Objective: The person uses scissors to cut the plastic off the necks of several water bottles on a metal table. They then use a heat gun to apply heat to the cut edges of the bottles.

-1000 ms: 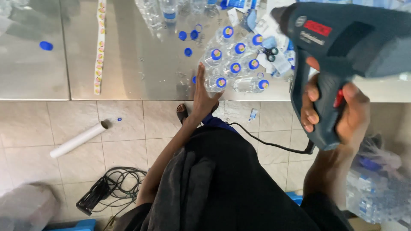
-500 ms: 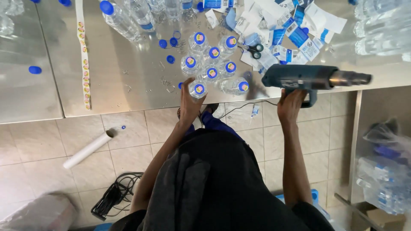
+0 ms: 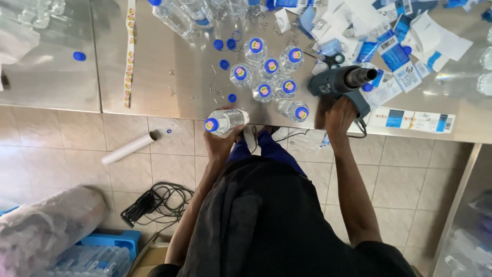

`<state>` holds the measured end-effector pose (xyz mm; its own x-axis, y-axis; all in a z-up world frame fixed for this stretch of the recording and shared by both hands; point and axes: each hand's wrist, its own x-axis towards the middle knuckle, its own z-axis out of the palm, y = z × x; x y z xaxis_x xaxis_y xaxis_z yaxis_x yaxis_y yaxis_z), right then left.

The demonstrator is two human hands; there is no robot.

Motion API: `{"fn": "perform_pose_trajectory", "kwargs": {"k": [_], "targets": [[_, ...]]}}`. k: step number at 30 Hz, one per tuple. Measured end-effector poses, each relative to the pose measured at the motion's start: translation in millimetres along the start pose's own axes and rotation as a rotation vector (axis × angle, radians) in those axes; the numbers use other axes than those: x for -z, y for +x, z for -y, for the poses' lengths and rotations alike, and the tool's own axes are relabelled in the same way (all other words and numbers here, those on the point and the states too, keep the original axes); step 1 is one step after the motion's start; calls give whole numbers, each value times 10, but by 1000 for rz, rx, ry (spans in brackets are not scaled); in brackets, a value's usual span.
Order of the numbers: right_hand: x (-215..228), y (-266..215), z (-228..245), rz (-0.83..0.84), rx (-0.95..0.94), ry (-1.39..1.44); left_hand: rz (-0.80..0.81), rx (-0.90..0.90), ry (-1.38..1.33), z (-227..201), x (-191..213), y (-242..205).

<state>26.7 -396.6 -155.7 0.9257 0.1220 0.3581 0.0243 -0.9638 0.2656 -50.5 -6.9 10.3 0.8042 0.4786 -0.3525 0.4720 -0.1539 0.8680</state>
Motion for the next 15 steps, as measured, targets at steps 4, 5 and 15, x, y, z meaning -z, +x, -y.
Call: {"fn": "perform_pose_trajectory", "kwargs": {"k": [4, 5, 15], "targets": [[-356, -62, -72, 90, 1, 227, -107, 78, -29, -271, 19, -82], [-435, -79, -70, 23, 5, 140, -101, 73, -66, -327, 22, -106], [39, 63, 62, 145, -120, 224, 55, -93, -145, 134, 152, 99]]}}
